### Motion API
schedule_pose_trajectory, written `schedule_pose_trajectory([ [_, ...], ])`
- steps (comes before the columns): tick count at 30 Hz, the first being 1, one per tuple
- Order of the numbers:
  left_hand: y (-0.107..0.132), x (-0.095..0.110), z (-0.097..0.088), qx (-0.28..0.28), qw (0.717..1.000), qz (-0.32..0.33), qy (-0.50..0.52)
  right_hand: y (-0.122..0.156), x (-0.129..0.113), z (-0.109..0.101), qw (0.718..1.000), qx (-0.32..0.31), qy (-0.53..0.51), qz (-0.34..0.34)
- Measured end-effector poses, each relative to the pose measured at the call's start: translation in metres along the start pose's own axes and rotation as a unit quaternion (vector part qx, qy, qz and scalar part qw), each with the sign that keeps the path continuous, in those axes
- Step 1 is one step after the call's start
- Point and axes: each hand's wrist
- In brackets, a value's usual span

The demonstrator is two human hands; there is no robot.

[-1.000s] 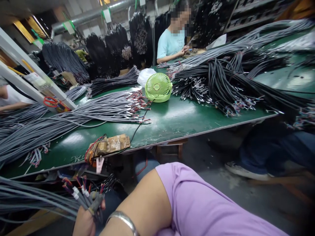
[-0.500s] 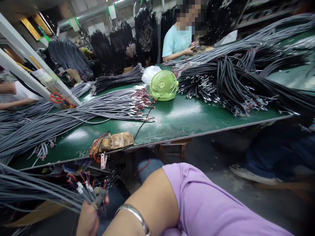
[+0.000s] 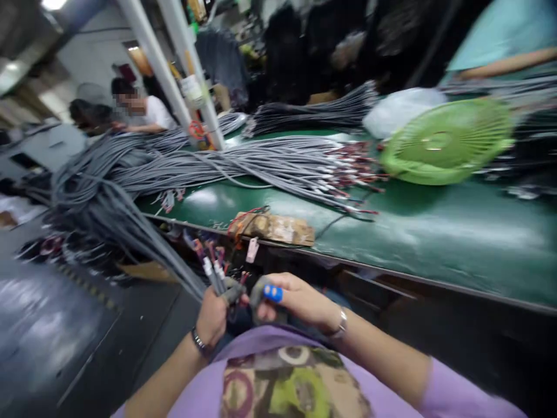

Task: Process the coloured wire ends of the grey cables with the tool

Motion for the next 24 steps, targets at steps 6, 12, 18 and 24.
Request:
schedule_pose_trajectory([
  [6, -0.009, 0.000, 0.011, -0.004, 1.000, 0.006, 0.023, -0.008, 0.046, -0.025, 0.967, 0.179, 0.179, 0.037],
  [12, -0.012, -0.008, 0.010, -0.029, 0.998, -0.021, 0.044, -0.024, 0.041, -0.016, 0.976, 0.121, 0.180, -0.011],
  [18, -0.010, -0.011, -0.006, -0.127, 0.991, -0.045, -0.022, -0.030, 0.030, -0.013, 0.989, 0.025, 0.146, 0.021],
  [24, -0.009, -0.015, -0.006, -0.104, 0.994, -0.035, 0.004, -0.038, 0.032, -0.009, 0.981, 0.076, 0.176, 0.041],
])
Point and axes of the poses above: each hand's wrist, its own y-axis away from the middle knuckle, its own z-axis out of the palm, x = y × z, and after that the axes turned 6 degrees about y, right-handed
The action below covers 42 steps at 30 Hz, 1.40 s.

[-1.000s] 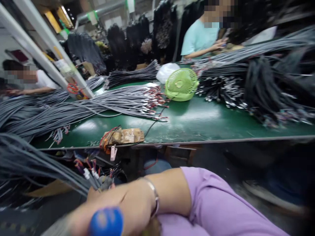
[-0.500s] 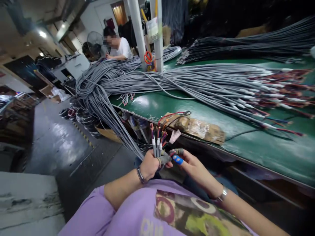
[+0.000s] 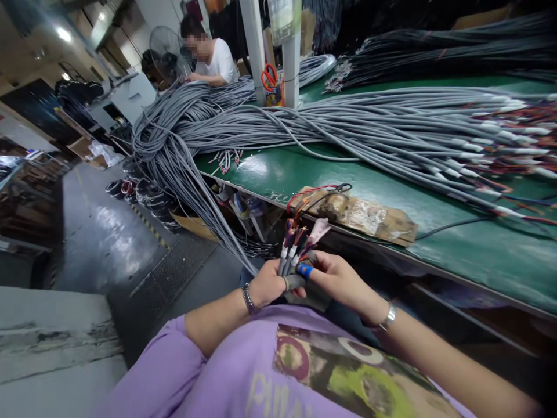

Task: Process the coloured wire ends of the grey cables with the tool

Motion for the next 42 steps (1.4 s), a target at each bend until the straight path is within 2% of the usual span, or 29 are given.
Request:
schedule_pose_trajectory([
  [3, -0.005, -0.002, 0.000, 0.062, 0.996, 0.060, 0.035, -0.002, 0.013, 0.004, 0.995, 0.089, -0.025, 0.030],
  [5, -0.007, -0.003, -0.001, 0.088, 0.991, 0.078, 0.061, -0.001, 0.022, 0.006, 0.990, 0.117, -0.056, 0.056],
  [10, -0.008, 0.000, 0.000, 0.109, 0.988, 0.043, 0.097, 0.001, 0.027, 0.007, 0.987, 0.105, -0.108, 0.054],
  [13, -0.007, 0.001, 0.001, 0.109, 0.989, 0.026, 0.101, -0.002, 0.018, 0.008, 0.991, 0.094, -0.092, 0.030],
  [17, -0.008, -0.004, 0.003, 0.098, 0.991, 0.011, 0.093, -0.010, 0.007, 0.010, 0.997, 0.042, -0.056, 0.023],
  [22, -0.006, -0.008, 0.002, 0.096, 0.992, 0.013, 0.084, -0.011, 0.008, 0.006, 0.999, 0.000, -0.042, 0.010],
  [26, -0.007, -0.007, 0.000, 0.111, 0.991, 0.032, 0.073, -0.006, 0.014, 0.003, 0.999, 0.045, -0.024, 0.004],
  [28, -0.007, -0.008, 0.001, 0.083, 0.994, 0.010, 0.064, -0.006, 0.017, 0.003, 0.997, 0.073, -0.008, 0.011],
  [31, -0.005, -0.010, 0.004, -0.007, 0.997, -0.062, 0.040, -0.009, 0.020, 0.004, 0.996, 0.085, 0.012, 0.015],
  [34, -0.002, -0.009, 0.006, -0.057, 0.993, -0.104, 0.015, -0.013, 0.020, 0.000, 0.988, 0.152, 0.012, 0.015],
  [36, -0.001, -0.007, 0.006, -0.033, 0.995, -0.096, 0.021, -0.012, 0.022, -0.004, 0.981, 0.194, -0.005, 0.026],
  [37, -0.001, -0.006, 0.005, -0.009, 0.996, -0.082, 0.033, -0.010, 0.023, -0.006, 0.981, 0.192, -0.022, 0.033],
  [40, -0.003, -0.002, 0.000, 0.053, 0.995, -0.033, 0.072, -0.001, 0.033, -0.006, 0.985, 0.137, -0.099, 0.041],
  [42, -0.005, 0.000, -0.002, 0.066, 0.994, -0.014, 0.085, 0.005, 0.039, -0.004, 0.980, 0.129, -0.144, 0.049],
])
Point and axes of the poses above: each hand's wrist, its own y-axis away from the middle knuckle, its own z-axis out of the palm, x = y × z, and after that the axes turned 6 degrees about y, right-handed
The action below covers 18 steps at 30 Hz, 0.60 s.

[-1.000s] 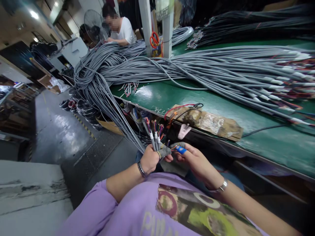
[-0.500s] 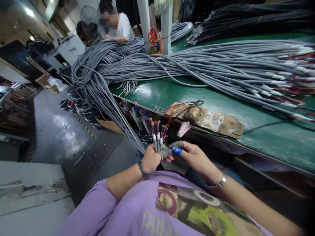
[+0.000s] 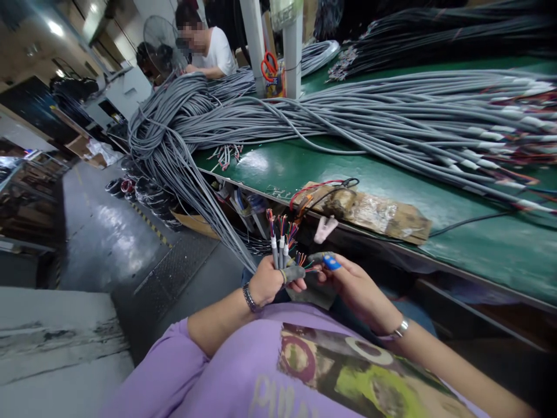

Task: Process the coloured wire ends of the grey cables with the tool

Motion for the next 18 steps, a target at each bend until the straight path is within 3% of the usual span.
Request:
schedule_pose_trajectory([
  [3, -0.001, -0.002, -0.001, -0.005, 1.000, 0.005, -0.007, 0.004, 0.002, 0.003, 1.000, -0.003, -0.001, 0.011],
  [8, -0.001, -0.008, 0.000, -0.016, 1.000, 0.001, -0.027, 0.003, -0.014, 0.017, 0.996, -0.076, 0.046, 0.009],
  [18, -0.001, -0.006, -0.001, -0.002, 0.999, 0.022, -0.049, 0.001, -0.013, 0.017, 0.996, -0.083, 0.038, 0.016],
])
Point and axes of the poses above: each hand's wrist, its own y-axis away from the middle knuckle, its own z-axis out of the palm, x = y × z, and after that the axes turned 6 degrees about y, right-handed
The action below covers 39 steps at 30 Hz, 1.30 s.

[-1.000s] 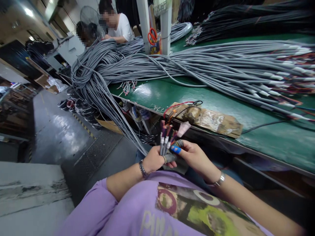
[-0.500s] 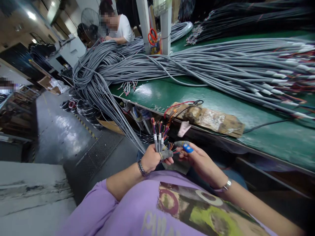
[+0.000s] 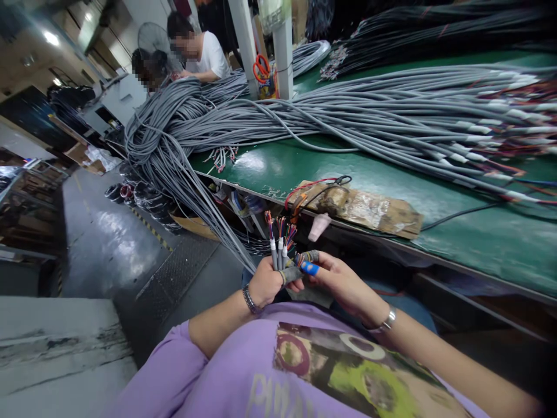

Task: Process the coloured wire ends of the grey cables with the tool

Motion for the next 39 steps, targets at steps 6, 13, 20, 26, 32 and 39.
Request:
schedule_pose_trajectory([
  [6, -0.002, -0.003, 0.000, -0.018, 1.000, 0.002, -0.001, -0.005, -0.004, 0.004, 1.000, 0.014, -0.006, -0.006],
  [13, -0.003, -0.001, 0.000, 0.009, 1.000, 0.007, 0.005, -0.004, 0.002, 0.003, 0.997, 0.069, 0.011, -0.022],
  [20, -0.002, 0.001, -0.001, 0.014, 1.000, 0.006, 0.004, -0.002, 0.007, -0.001, 0.997, 0.072, 0.005, -0.017],
  [26, -0.003, 0.007, -0.001, 0.011, 1.000, 0.012, 0.010, -0.001, 0.011, -0.007, 0.997, 0.059, -0.052, 0.001],
  [32, -0.009, 0.031, -0.005, -0.066, 0.997, -0.028, 0.033, -0.017, 0.005, -0.030, 0.975, 0.070, -0.206, 0.053],
  [39, -0.029, 0.040, 0.001, -0.112, 0.991, -0.058, 0.048, -0.042, -0.016, -0.037, 0.986, 0.044, -0.162, -0.012],
])
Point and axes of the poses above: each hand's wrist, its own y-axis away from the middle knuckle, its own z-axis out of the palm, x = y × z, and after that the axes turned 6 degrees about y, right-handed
